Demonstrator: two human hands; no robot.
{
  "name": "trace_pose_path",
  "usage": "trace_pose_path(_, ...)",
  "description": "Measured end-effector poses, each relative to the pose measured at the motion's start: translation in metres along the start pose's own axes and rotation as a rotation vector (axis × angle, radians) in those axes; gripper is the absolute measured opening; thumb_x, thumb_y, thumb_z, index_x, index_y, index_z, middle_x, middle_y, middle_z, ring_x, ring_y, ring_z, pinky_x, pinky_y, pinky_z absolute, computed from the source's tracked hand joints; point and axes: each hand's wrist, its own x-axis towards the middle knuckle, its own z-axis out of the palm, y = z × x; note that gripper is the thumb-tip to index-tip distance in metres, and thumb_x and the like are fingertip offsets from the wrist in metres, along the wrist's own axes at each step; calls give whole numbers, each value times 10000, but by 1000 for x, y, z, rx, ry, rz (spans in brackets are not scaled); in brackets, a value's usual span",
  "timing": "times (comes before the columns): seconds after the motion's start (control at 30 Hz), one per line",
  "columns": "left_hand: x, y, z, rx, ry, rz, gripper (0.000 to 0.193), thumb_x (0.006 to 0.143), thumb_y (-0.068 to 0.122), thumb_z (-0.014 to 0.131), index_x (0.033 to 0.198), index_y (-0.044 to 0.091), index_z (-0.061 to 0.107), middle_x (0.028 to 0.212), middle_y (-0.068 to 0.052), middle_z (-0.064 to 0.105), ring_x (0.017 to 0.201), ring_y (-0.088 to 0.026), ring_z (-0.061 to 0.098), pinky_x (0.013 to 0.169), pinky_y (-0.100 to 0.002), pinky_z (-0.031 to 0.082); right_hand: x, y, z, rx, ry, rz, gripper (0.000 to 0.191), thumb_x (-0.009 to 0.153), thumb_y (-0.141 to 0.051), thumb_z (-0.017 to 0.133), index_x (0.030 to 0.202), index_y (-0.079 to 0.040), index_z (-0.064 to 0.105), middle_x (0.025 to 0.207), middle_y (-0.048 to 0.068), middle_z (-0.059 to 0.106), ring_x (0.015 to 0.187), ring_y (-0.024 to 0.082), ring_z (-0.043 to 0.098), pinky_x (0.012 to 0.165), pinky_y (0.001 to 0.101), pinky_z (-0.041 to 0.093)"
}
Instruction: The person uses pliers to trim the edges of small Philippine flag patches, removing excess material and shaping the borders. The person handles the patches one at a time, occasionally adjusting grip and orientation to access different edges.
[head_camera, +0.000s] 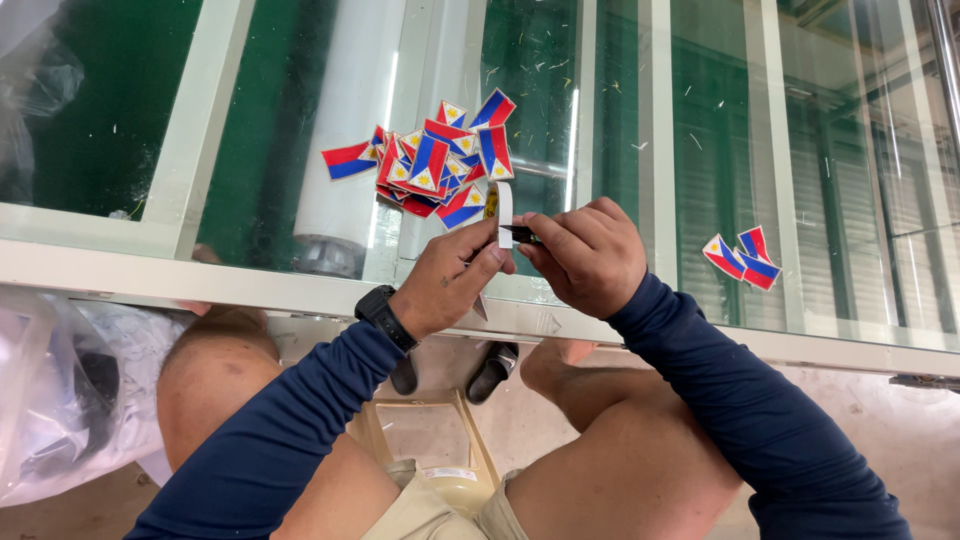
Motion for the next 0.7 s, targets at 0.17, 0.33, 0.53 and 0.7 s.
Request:
trace_pose_path(0.17, -2, 5, -1, 19, -3, 0, 452, 1053, 208, 473, 1488, 105, 539, 894, -33, 692, 827, -106, 634, 761, -275, 546, 0, -2, -1, -2, -6, -14, 326, 911, -98, 808, 1208, -52, 682, 820, 15, 630, 713, 203, 601, 705, 365, 441)
trace_pose_path(0.33, -1, 6, -1, 66, 5, 23, 457, 1049, 246, 468, 1477, 116, 555, 889, -30, 697, 829, -110, 643, 785, -278, 545, 0, -1, -1, -20, -17, -26, 321, 909, -97, 812, 1197, -47, 679, 797, 10, 607, 694, 195, 589, 690, 363, 431)
trace_pose_path(0.53, -1, 7, -2, 63, 5, 27, 448, 1053, 257, 453, 1455, 116, 591, 861, -37, 661, 820, -116, 624, 772, -276, 536, 0, 0, -1, -48, -36, -41, 324, 901, -93, 813, 1198, -54, 691, 755, 2, 569, 672, 190, 575, 676, 355, 427)
trace_pose_path(0.7, 0, 9, -1, 20, 3, -45, 448, 1039, 265, 473, 1454, 125, 566, 868, -7, 682, 800, -82, 620, 727, -258, 536, 1, 1, -1, -56, -34, -49, 320, 899, -90, 813, 1193, -53, 693, 755, 6, 566, 670, 192, 572, 672, 355, 427)
